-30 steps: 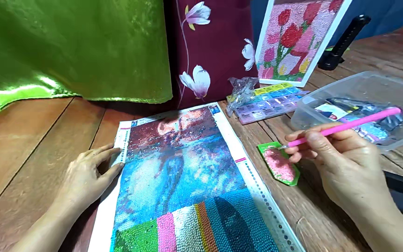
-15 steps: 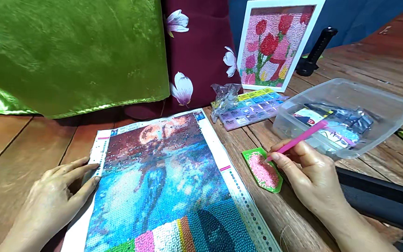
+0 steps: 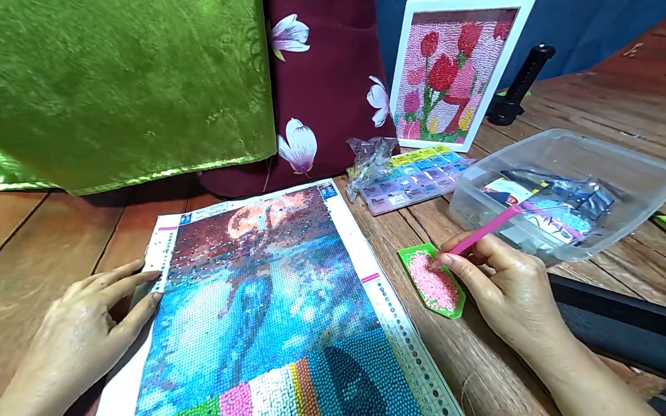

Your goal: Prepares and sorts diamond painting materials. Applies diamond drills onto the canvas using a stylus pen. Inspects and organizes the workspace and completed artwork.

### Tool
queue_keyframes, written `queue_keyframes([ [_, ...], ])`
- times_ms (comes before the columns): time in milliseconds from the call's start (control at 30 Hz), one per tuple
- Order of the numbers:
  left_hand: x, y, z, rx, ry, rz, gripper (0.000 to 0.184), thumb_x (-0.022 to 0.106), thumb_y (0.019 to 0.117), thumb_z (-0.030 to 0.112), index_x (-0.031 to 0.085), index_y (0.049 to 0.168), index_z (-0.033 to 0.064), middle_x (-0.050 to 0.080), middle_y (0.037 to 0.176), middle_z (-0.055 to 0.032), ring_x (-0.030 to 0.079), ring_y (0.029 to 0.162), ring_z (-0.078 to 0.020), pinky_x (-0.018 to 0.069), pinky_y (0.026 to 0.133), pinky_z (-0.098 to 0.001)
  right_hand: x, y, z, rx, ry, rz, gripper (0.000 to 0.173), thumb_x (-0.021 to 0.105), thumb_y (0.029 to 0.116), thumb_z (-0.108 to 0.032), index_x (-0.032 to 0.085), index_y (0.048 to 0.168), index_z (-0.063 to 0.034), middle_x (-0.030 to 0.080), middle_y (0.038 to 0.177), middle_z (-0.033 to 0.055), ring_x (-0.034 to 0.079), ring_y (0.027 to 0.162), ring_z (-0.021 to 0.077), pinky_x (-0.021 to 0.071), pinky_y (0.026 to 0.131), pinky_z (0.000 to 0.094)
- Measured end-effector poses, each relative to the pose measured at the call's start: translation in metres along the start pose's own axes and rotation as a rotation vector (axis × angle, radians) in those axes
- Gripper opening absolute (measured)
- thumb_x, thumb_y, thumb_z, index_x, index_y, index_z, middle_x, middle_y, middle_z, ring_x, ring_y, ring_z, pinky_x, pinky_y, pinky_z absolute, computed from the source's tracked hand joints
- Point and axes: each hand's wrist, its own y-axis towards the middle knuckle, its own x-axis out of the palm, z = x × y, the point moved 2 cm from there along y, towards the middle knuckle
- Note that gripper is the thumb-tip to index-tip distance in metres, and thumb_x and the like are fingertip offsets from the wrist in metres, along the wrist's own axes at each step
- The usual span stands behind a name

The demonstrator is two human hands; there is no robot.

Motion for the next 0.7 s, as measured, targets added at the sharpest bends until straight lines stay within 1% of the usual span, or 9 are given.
queue_keyframes([
  [200, 0.0006, -0.0003, -0.0011, 0.009, 0.005, 0.005, 0.043, 0.054, 0.0917, 0.029, 0.075, 0.110, -0.0039, 0.063, 0.132, -0.0298, 0.056, 0.120, -0.0571, 0.0380, 0.095, -0.0760, -0.0010, -0.0003, -0.0011, 0.018, -0.004, 0.010, 0.017, 0.061, 0.0949, -0.025, 0.069, 0.095, -0.0096, 0.065, 0.082, -0.0049, 0.062, 0.076, -0.0024, 0.0503, 0.070, 0.0134],
  [533, -0.0008, 0.0000, 0.0011, -0.004, 0.000, -0.013, 0.042, 0.055, 0.0925, 0.028, 0.074, 0.110, -0.0052, 0.062, 0.133, -0.0302, 0.055, 0.121, -0.0573, 0.0374, 0.098, -0.0745, 0.0000, -0.0007, -0.0018, 0.013, -0.006, -0.003, 0.016, 0.062, 0.0939, -0.024, 0.070, 0.096, -0.0092, 0.066, 0.084, -0.0043, 0.062, 0.078, -0.0020, 0.0506, 0.072, 0.0130],
  [700, -0.0005, -0.0001, -0.0008, -0.006, 0.001, -0.010, 0.045, 0.054, 0.0919, 0.031, 0.074, 0.110, -0.0053, 0.062, 0.133, -0.0299, 0.055, 0.122, -0.0568, 0.0371, 0.098, -0.0742, -0.0001, -0.0002, -0.0025, 0.010, -0.003, 0.002, 0.016, 0.062, 0.0941, -0.023, 0.070, 0.096, -0.0090, 0.066, 0.084, -0.0038, 0.062, 0.078, -0.0019, 0.0502, 0.073, 0.0130],
])
